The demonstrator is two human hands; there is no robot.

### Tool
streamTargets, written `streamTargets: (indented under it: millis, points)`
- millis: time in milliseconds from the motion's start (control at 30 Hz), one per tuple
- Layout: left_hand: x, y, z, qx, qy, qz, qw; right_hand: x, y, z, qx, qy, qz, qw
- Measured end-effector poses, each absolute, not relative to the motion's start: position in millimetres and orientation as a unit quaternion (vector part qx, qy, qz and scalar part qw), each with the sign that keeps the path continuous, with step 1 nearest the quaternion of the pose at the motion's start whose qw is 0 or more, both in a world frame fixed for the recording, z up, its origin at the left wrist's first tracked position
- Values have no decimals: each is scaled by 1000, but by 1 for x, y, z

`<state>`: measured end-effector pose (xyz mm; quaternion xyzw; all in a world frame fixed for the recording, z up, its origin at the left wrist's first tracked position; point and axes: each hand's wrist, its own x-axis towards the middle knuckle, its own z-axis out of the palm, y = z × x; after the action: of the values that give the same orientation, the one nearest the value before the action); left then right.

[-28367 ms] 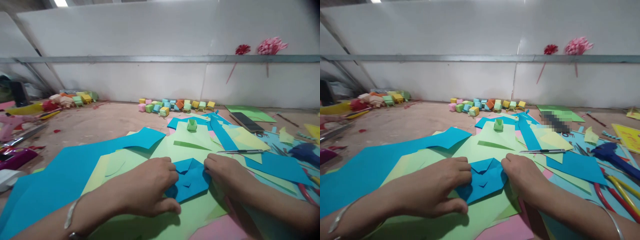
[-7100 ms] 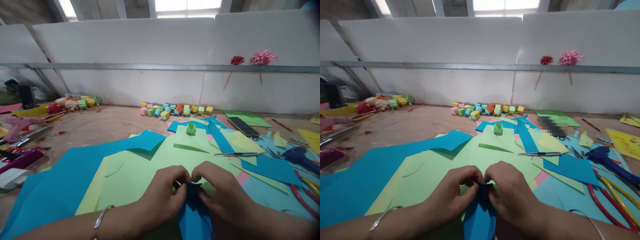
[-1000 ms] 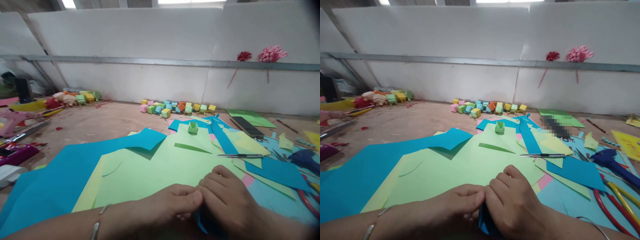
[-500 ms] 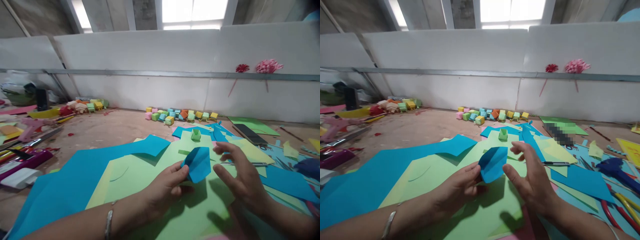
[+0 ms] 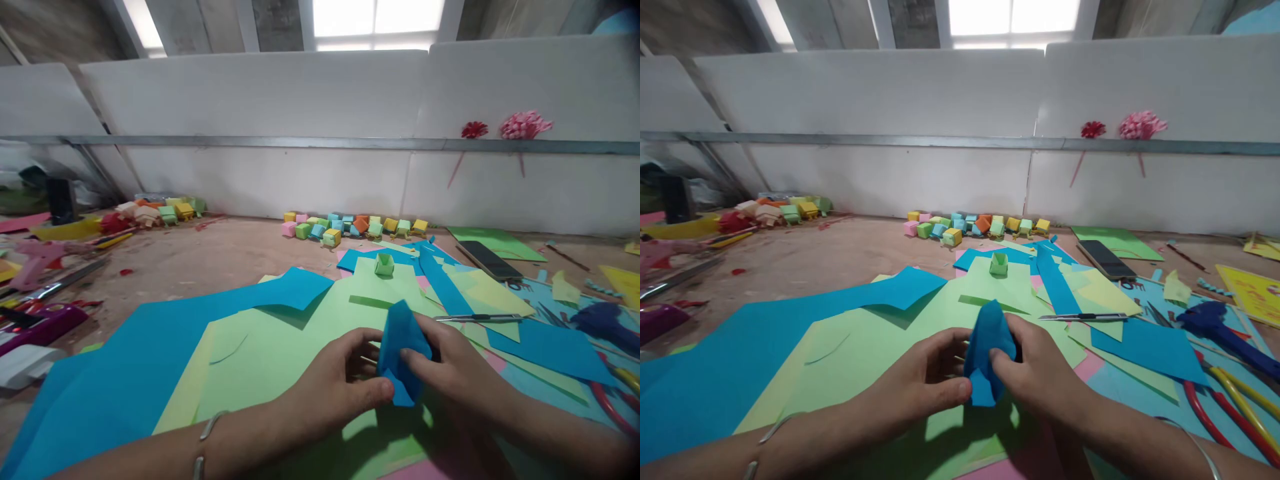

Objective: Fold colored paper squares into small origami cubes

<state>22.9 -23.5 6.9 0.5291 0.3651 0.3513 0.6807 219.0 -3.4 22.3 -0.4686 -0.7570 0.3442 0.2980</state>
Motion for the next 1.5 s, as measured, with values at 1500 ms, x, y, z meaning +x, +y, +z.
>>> streamTargets:
  millis: [1500]
  points:
    - [32, -26, 3, 605, 498, 418, 460, 204, -21, -2, -219, -882, -187, 373]
